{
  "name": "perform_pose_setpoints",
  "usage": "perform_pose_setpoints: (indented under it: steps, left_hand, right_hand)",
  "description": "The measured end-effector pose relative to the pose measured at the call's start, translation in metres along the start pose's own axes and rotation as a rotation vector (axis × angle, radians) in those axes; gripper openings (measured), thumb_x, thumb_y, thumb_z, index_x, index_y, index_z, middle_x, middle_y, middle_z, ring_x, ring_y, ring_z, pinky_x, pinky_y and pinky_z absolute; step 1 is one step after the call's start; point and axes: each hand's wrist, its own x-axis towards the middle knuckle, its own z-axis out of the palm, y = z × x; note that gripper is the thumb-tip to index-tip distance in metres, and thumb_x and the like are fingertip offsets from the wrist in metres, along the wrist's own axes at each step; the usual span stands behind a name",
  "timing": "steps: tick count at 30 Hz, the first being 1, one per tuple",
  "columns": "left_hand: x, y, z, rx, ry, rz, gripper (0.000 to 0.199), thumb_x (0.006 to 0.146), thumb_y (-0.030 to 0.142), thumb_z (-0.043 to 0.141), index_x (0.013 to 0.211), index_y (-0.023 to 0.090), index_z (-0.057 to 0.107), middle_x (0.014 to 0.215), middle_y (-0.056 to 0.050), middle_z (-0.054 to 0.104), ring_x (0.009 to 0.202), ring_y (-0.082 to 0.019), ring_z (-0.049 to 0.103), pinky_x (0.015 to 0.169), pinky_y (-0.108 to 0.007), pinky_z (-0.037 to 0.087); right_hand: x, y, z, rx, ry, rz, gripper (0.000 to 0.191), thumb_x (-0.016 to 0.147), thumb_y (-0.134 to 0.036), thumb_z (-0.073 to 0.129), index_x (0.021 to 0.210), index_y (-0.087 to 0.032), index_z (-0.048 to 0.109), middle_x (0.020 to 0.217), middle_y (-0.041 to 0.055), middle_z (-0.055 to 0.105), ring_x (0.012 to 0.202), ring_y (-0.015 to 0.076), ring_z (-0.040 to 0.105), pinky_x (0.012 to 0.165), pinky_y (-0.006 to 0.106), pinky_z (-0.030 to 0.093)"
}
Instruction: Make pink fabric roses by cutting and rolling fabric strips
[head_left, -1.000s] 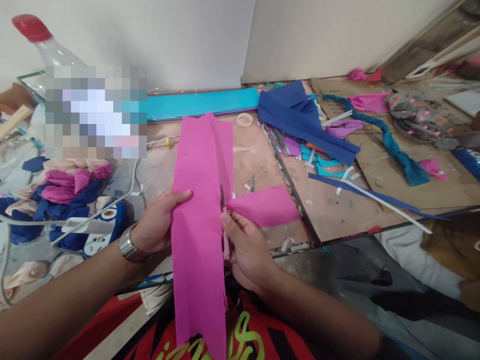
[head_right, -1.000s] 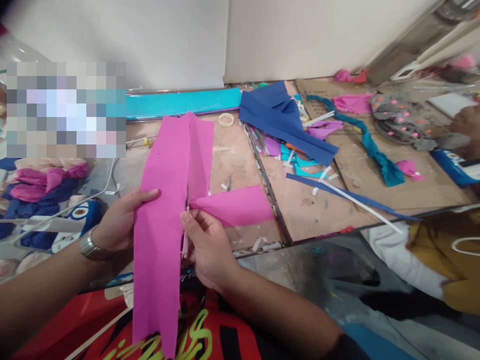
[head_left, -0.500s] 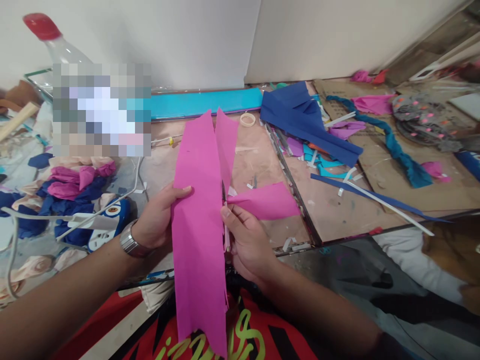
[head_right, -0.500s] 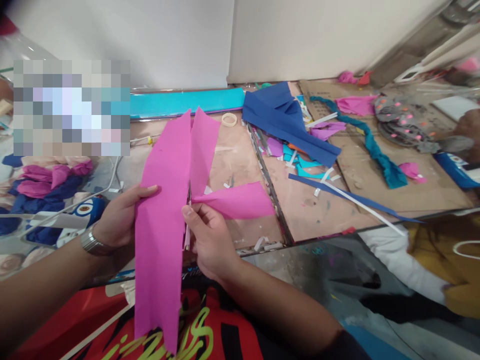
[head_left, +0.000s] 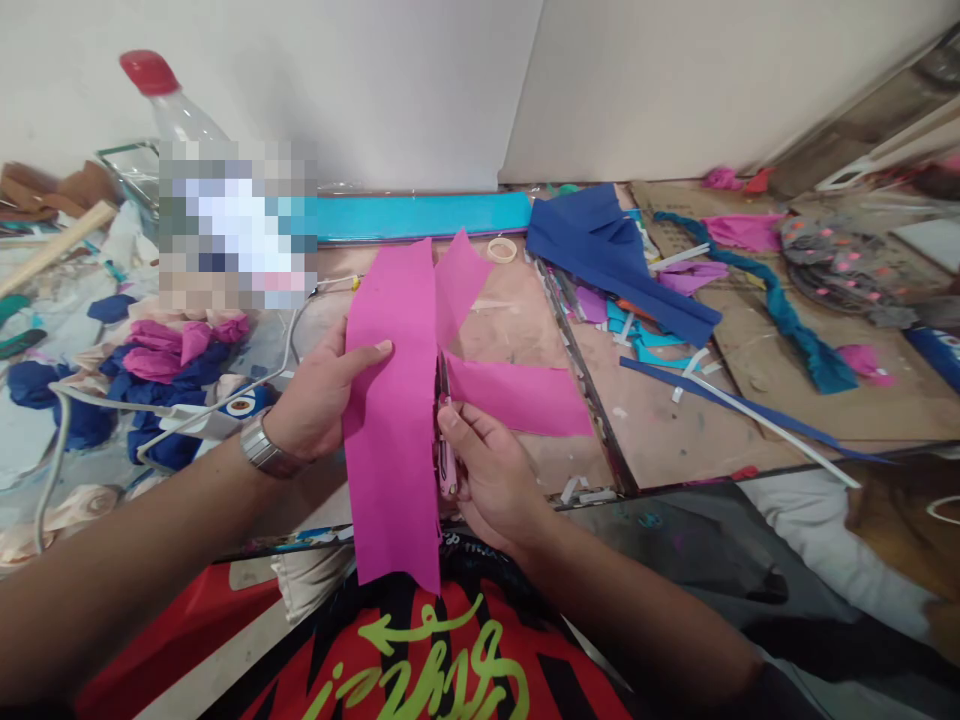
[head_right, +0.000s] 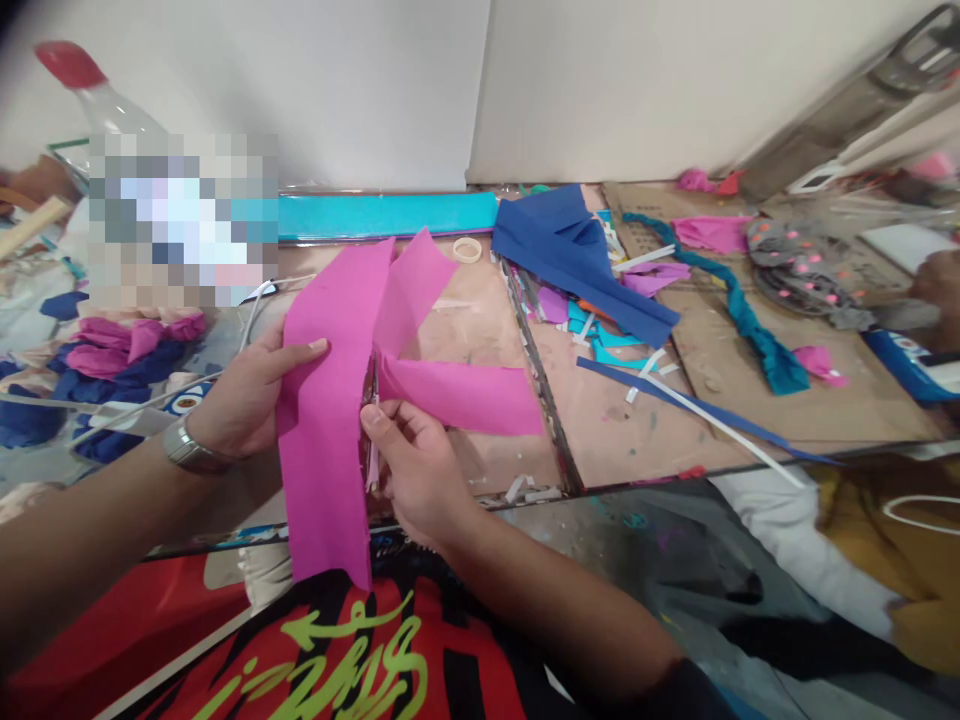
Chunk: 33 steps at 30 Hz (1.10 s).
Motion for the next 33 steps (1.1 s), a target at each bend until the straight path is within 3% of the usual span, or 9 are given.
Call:
perform_pose_setpoints:
  steps: [8,17,21,29,33]
  left_hand:
    - [0.01,0.002,-0.004,0.079,0.011,-0.2,0.023,0.08,0.016,0.069,0.101,0.009,0.069,0.073,-0.009,0.074,0.055,-0.021,0.068,0.052,-0.031,0.059]
    - [0.009,-0.001,-0.016,0.074,-0.038,-0.198,0.029,0.077,0.005,0.063,0.104,0.008,0.071,0.079,-0.012,0.077,0.06,-0.024,0.073,0.06,-0.035,0.064]
    - [0.005,0.003,-0.018,-0.016,-0.106,-0.215,0.043,0.074,0.002,0.06,0.116,0.007,0.07,0.089,-0.015,0.079,0.069,-0.026,0.077,0.068,-0.037,0.066]
    - [-0.006,0.01,-0.019,-0.035,-0.083,-0.201,0.04,0.071,0.002,0.061,0.108,0.006,0.072,0.088,-0.015,0.078,0.068,-0.027,0.076,0.065,-0.038,0.066]
    - [-0.012,0.018,-0.02,-0.125,-0.116,-0.214,0.044,0.07,0.008,0.059,0.112,0.01,0.072,0.094,-0.015,0.078,0.081,-0.031,0.077,0.073,-0.042,0.066]
  right_hand:
    - [-0.004,0.004,-0.005,-0.025,-0.018,0.065,0.045,0.071,-0.055,0.085,0.078,-0.02,0.058,0.044,-0.0098,0.049,0.033,0.0061,0.036,0.031,0.016,0.031]
    - [0.003,0.007,-0.001,0.024,-0.008,0.051,0.047,0.069,-0.056,0.086,0.078,-0.019,0.059,0.047,-0.0097,0.051,0.034,0.0048,0.036,0.031,0.015,0.025]
    - [0.008,0.004,0.004,-0.006,-0.017,0.038,0.046,0.069,-0.056,0.086,0.078,-0.018,0.06,0.048,-0.0091,0.052,0.036,0.0047,0.036,0.032,0.016,0.023]
    - [0.017,-0.002,0.01,-0.046,-0.033,-0.031,0.042,0.072,-0.054,0.084,0.077,-0.018,0.063,0.051,-0.0073,0.053,0.041,0.0061,0.038,0.038,0.018,0.028]
    - [0.021,-0.005,0.01,-0.053,-0.061,-0.057,0.039,0.071,-0.05,0.087,0.085,-0.019,0.067,0.063,-0.0054,0.059,0.051,0.0074,0.047,0.05,0.019,0.041]
